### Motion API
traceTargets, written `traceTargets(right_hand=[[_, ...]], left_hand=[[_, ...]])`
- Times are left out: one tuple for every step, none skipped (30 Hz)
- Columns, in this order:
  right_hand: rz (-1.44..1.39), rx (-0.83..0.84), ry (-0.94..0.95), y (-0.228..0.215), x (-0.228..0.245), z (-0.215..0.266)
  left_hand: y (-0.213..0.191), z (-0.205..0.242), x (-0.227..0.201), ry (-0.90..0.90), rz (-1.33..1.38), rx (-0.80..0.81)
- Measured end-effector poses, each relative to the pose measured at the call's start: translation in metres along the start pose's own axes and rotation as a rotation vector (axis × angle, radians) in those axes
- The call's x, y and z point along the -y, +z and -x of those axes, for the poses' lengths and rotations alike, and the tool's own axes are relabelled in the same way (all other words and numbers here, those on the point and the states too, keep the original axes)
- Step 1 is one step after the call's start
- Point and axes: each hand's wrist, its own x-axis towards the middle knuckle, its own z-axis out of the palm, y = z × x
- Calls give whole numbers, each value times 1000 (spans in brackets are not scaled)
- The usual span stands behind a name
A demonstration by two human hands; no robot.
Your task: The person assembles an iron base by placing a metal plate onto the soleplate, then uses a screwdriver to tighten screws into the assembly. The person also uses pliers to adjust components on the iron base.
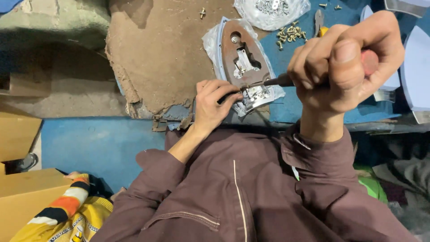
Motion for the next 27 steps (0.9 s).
traceTargets(right_hand=[[-19, 45, 5, -2, 1, 0], [-18, 45, 6, 5, 3, -4], [-25, 52, -2, 11, 6, -9], [-32, 58, -9, 18, 9, -13], [-33, 59, -6, 18, 8, -13], [-68, 87, 8, 18, 6, -12], [-102, 116, 21, 18, 5, -12], [-103, 118, 23, 18, 6, -13], [-100, 125, 41, 18, 7, -13], [-97, 132, 60, 18, 7, -14], [-97, 130, 61, 16, 4, -14], [-140, 156, 36, 15, 0, -14], [-183, 181, 11, 14, -4, -13], [-182, 179, 13, 17, -2, -17], [-203, 181, 31, 21, 0, -21], [-224, 183, 49, 24, 1, -24], [-223, 182, 51, 20, -1, -25], [-257, 247, 56, 17, -2, -26], [-293, 312, 63, 14, -5, -28], [-293, 312, 65, 11, -8, -28], [-338, 358, 72, 8, -12, -29], [-382, 404, 80, 5, -15, -30], [-385, 405, 78, 8, -18, -44], [-563, 673, 42, 10, -21, -58], [-737, 949, 19, 12, -22, -72], [-739, 951, 18, 19, -30, -84], [-968, 1196, 0, 25, -39, -98]], left_hand=[[1, 0, -3, -26, 15, -25], [1, 1, -2, -26, 17, -24], [1, 2, -1, -6, 7, -35], [2, 3, 1, 13, -2, -45], [2, 4, 0, 10, -2, -44], [2, 4, 0, 23, 1, -61], [2, 4, 1, 36, 4, -78], [2, 4, 0, 34, 5, -79], [1, 4, 0, 29, 6, -71], [0, 4, -1, 24, 8, -62], [0, 4, -1, 24, 8, -60], [-1, 4, -1, 16, 5, -58], [-1, 5, -1, 8, 3, -55], [-1, 5, -1, 7, 4, -53], [-1, 4, -1, 7, 11, -53], [-1, 4, -1, 7, 19, -53], [-1, 4, -1, 7, 21, -52], [-1, 4, -1, 12, 17, -50], [-1, 4, -1, 17, 12, -50], [-1, 4, -1, 15, 12, -49], [-1, 3, -1, 10, 20, -47], [-2, 3, -1, 6, 28, -45], [-4, 0, 3, 5, 24, -46], [-7, -2, 6, -12, 41, 25], [-9, -3, 9, -30, 60, 95], [-15, -8, 16, -30, 58, 92], [-20, -15, 23, 29, -31, 210]])
